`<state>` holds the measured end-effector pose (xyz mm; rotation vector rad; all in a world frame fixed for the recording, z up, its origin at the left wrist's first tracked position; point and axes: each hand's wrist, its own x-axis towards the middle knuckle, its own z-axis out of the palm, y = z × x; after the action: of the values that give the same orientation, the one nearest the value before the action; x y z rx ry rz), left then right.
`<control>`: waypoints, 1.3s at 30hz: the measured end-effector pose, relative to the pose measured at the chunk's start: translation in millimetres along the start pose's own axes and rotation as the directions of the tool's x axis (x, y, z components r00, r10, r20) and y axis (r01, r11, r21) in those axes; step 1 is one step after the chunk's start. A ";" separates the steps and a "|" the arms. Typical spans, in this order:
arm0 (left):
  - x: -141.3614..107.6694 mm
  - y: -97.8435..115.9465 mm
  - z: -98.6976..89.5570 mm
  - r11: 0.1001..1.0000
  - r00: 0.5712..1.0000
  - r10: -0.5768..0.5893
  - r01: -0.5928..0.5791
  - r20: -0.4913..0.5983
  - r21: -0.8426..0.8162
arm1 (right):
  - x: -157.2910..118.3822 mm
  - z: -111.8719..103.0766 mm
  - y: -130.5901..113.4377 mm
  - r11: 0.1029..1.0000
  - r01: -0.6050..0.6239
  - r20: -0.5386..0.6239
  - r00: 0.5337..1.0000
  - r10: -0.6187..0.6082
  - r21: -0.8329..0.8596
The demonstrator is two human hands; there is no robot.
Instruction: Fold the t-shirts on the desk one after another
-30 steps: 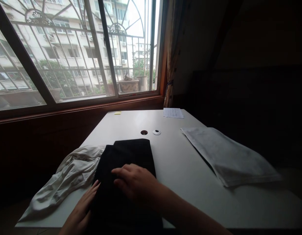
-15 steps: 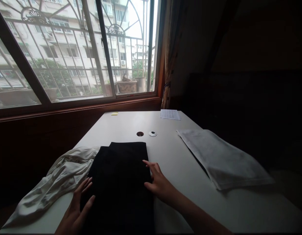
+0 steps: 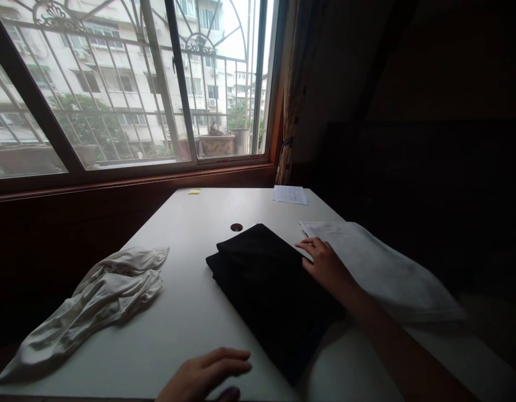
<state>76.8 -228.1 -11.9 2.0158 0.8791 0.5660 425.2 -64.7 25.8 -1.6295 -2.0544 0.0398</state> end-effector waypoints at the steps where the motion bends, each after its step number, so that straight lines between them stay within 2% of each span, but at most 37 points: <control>1: 7.1 2.7 -12.5 0.997 0.997 -0.003 0.009 -0.081 0.077 | -9.0 -2.2 -5.8 0.998 0.064 0.037 0.997 -0.065 0.013; 3: 25.7 -2.3 -40.9 0.982 0.962 -0.016 0.067 -0.274 0.177 | -32.7 -2.3 -24.2 0.977 0.192 0.128 0.971 -0.203 0.088; 4: 37.7 -10.3 -55.6 0.973 0.943 -0.016 0.090 -0.332 0.210 | -46.3 -0.1 -34.6 0.964 0.237 0.179 0.950 -0.256 0.120; 7: 82.8 -48.5 -96.0 0.946 0.874 -0.045 0.193 -0.484 0.260 | -85.9 13.1 -59.1 0.949 0.290 0.269 0.911 -0.313 0.124; 8: 99.4 -62.4 -107.1 0.935 0.851 -0.080 0.245 -0.519 0.258 | -97.1 18.4 -63.1 0.951 0.292 0.265 0.913 -0.309 0.103; 10: 131.1 -86.4 -124.1 0.895 0.799 -0.229 0.398 -0.555 0.203 | -114.8 28.1 -65.4 0.954 0.296 0.224 0.928 -0.299 0.045; 12: 158.1 -102.4 -134.3 0.873 0.776 -0.300 0.457 -0.554 0.168 | -126.3 34.8 -63.4 0.951 0.308 0.158 0.940 -0.301 -0.018; 16: 192.2 -116.0 -139.6 0.857 0.760 -0.366 0.500 -0.537 0.123 | -134.8 39.6 -61.6 0.934 0.323 0.068 0.946 -0.317 -0.149; 20: 205.6 -121.3 -138.6 0.863 0.761 -0.398 0.500 -0.513 0.072 | -130.1 38.8 -62.0 0.923 0.319 0.056 0.948 -0.314 -0.214; 24: 207.1 -121.1 -141.6 0.892 0.766 -0.382 0.452 -0.517 0.009 | -122.7 30.0 -52.7 0.934 0.334 -0.033 0.940 -0.341 -0.129; 30: 198.5 -104.5 -148.9 0.944 0.766 -0.289 0.327 -0.574 -0.039 | -118.0 7.7 -37.2 0.935 0.353 -0.203 0.918 -0.340 0.030; 34: 194.6 -98.7 -146.9 0.952 0.771 -0.287 0.294 -0.569 -0.083 | -119.6 9.7 -40.3 0.930 0.363 -0.158 0.922 -0.353 0.046; 39: 193.8 -107.9 -140.7 0.933 0.751 -0.328 0.351 -0.574 -0.074 | -123.0 25.6 -53.1 0.914 0.407 -0.109 0.908 -0.404 0.006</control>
<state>69.8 34.5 -12.9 1.6579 1.5985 0.9806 385.0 -184.9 -24.6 -1.1310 -2.2544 -0.1581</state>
